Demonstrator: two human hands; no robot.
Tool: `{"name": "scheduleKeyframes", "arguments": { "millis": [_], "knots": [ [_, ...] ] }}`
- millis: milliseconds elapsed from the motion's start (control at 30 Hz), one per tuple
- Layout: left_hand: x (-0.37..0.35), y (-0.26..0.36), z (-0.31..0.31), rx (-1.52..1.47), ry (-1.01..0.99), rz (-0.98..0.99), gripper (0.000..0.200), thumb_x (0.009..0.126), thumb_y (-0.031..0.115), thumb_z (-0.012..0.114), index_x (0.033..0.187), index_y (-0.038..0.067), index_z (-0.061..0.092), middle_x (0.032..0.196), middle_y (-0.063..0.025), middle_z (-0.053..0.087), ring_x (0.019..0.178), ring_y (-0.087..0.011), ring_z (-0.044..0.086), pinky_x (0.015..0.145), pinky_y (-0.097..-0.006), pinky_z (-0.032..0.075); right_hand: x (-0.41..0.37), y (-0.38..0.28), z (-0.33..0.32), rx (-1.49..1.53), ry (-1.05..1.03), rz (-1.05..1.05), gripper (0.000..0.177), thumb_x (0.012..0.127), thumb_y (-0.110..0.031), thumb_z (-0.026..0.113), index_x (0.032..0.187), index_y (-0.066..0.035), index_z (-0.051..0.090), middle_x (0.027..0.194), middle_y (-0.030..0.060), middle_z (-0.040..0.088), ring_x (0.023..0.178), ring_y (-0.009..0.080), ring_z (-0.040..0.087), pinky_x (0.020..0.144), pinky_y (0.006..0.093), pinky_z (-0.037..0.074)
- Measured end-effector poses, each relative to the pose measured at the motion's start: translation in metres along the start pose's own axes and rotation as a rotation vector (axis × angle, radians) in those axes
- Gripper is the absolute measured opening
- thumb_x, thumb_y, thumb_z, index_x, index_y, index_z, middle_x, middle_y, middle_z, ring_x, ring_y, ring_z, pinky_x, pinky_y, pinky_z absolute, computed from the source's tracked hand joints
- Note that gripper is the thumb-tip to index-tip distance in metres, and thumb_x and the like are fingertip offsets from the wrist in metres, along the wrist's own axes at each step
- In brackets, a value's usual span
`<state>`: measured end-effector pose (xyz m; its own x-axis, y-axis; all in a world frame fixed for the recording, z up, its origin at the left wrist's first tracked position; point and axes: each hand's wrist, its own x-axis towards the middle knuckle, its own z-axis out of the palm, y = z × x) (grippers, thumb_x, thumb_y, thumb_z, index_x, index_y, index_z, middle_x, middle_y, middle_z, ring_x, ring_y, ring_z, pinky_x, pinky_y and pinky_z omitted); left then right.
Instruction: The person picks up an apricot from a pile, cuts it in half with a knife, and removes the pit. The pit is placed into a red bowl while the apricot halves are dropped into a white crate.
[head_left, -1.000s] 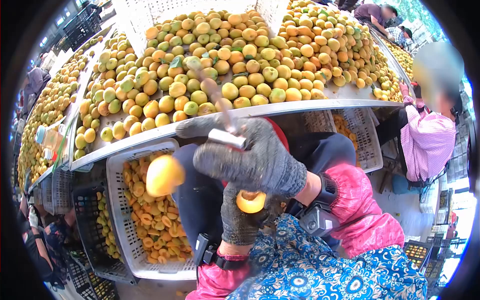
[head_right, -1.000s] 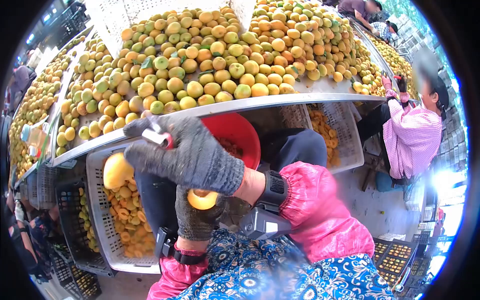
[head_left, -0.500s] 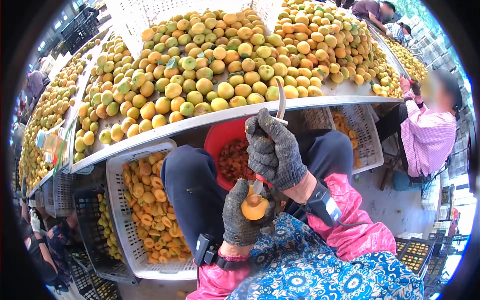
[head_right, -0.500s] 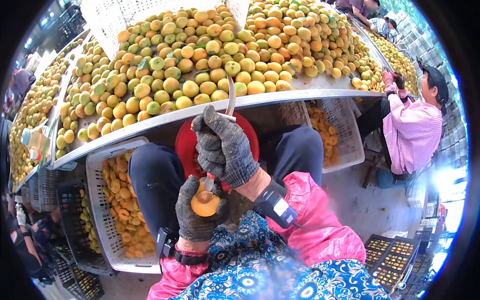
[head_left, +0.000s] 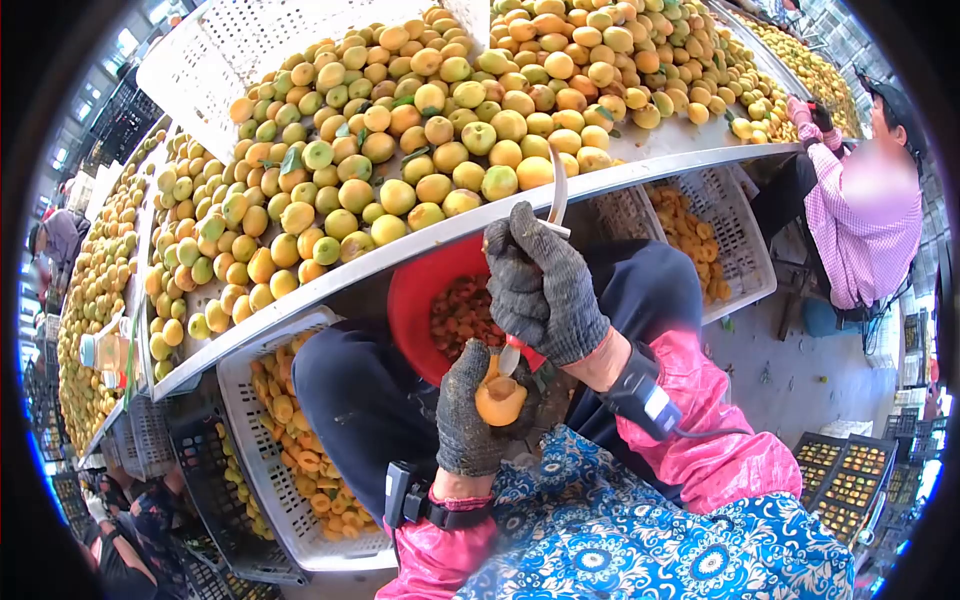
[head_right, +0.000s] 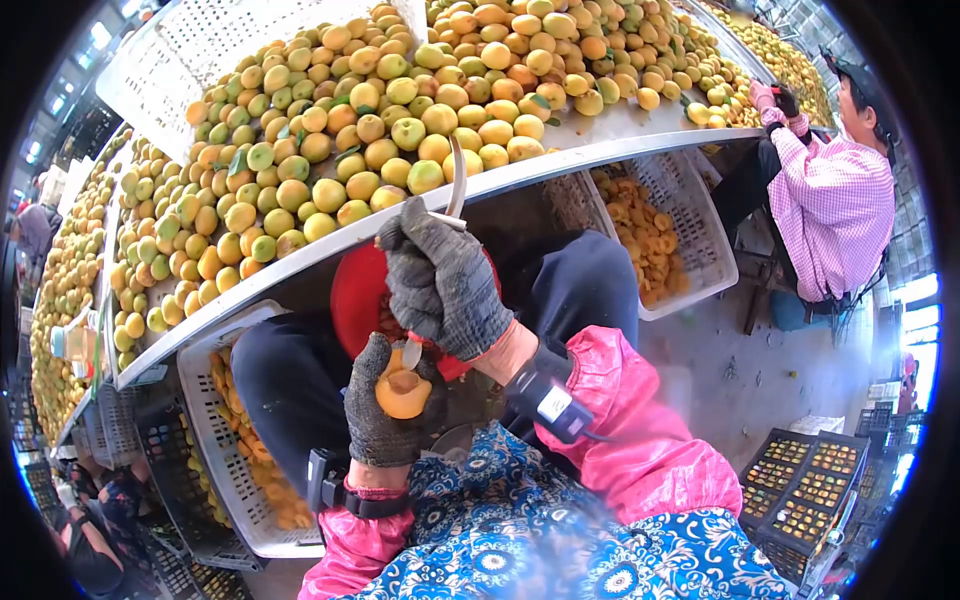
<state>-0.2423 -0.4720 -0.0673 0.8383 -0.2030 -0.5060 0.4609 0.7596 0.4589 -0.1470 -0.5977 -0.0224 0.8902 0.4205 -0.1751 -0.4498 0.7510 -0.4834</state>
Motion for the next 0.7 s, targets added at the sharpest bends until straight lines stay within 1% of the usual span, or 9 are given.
{"name": "scheduleKeyframes", "arguments": {
  "millis": [33,100,200,267,400,500,567,667,700],
  "knots": [
    [0.001,0.002,0.005,-0.193,0.038,-0.139,0.024,0.086,0.028,0.068,0.094,0.006,0.061,0.086,-0.0076,0.065,0.072,-0.0193,0.065,0.058,-0.0305,0.053,-0.003,-0.002,0.006,0.005,0.003,-0.004,0.033,0.100,-0.038,0.045,0.091,-0.007,0.054,0.051,-0.0097,0.028,0.033,0.0019,0.025,0.030,0.0199,0.024],
    [0.006,-0.002,0.002,-0.180,-0.007,-0.147,0.031,0.092,0.037,0.059,0.100,0.007,0.062,0.090,-0.0067,0.065,0.073,-0.0178,0.065,0.061,-0.0305,0.056,-0.010,-0.003,0.016,-0.326,0.015,-0.141,0.034,0.099,-0.036,0.051,0.087,-0.005,0.057,0.051,-0.0075,0.034,0.033,0.0037,0.029,0.030,0.0203,0.026],
    [0.007,-0.001,0.009,-0.253,0.091,-0.064,0.024,0.093,0.028,0.060,0.099,0.006,0.062,0.091,-0.0067,0.065,0.071,-0.0182,0.065,0.061,-0.0295,0.054,-0.005,-0.001,0.009,-0.204,0.034,-0.066,0.033,0.098,-0.036,0.051,0.086,-0.006,0.058,0.051,-0.0070,0.035,0.033,0.0041,0.031,0.031,0.0205,0.027],
    [0.015,-0.009,-0.012,0.162,0.017,0.109,0.033,0.094,0.037,0.054,0.096,0.004,0.060,0.072,-0.0082,0.061,0.062,-0.0193,0.063,0.052,-0.0300,0.051,0.005,0.004,-0.008,0.024,0.043,0.037,0.034,0.098,-0.038,0.051,0.087,-0.007,0.057,0.051,-0.0075,0.035,0.034,0.0042,0.031,0.030,0.0206,0.026],
    [0.021,-0.009,-0.014,0.748,0.052,0.412,0.033,0.095,0.037,0.053,0.093,0.005,0.060,0.077,-0.0073,0.061,0.063,-0.0156,0.061,0.053,-0.0276,0.050,0.015,0.009,-0.023,0.191,0.136,0.183,0.032,0.099,-0.039,0.048,0.088,-0.009,0.055,0.052,-0.0081,0.034,0.036,0.0042,0.030,0.030,0.0217,0.024],
    [0.034,-0.003,-0.014,0.682,-0.030,0.380,0.037,0.096,0.040,0.052,0.094,0.004,0.060,0.081,-0.0067,0.061,0.064,-0.0130,0.060,0.054,-0.0261,0.049,0.024,0.007,-0.028,0.161,0.170,0.155,0.032,0.099,-0.038,0.048,0.088,-0.009,0.055,0.052,-0.0081,0.034,0.036,0.0042,0.031,0.030,0.0218,0.024],
    [0.039,-0.005,0.003,0.283,0.152,0.329,0.040,0.095,0.042,0.053,0.096,0.003,0.060,0.081,-0.0068,0.062,0.063,-0.0133,0.060,0.053,-0.0256,0.049,0.028,0.002,-0.022,0.177,0.147,0.152,0.031,0.100,-0.037,0.047,0.088,-0.008,0.055,0.052,-0.0083,0.035,0.035,0.0039,0.030,0.030,0.0217,0.023],
    [0.045,0.018,0.003,0.057,0.022,0.318,0.046,0.095,0.049,0.047,0.104,0.005,0.058,0.085,-0.0077,0.063,0.068,-0.0178,0.061,0.053,-0.0295,0.050,0.013,-0.017,0.000,-0.288,0.052,0.184,0.037,0.097,-0.041,0.052,0.091,-0.004,0.059,0.053,-0.0085,0.033,0.036,0.0028,0.028,0.033,0.0200,0.026],
    [0.042,0.026,0.000,0.022,-0.075,0.297,0.048,0.095,0.050,0.045,0.105,0.005,0.058,0.087,-0.0076,0.063,0.070,-0.0183,0.062,0.054,-0.0301,0.051,0.004,-0.026,0.005,-0.568,0.011,0.157,0.035,0.094,-0.037,0.059,0.098,-0.002,0.063,0.061,-0.0040,0.051,0.043,0.0053,0.045,0.040,0.0201,0.038]
  ]
}}
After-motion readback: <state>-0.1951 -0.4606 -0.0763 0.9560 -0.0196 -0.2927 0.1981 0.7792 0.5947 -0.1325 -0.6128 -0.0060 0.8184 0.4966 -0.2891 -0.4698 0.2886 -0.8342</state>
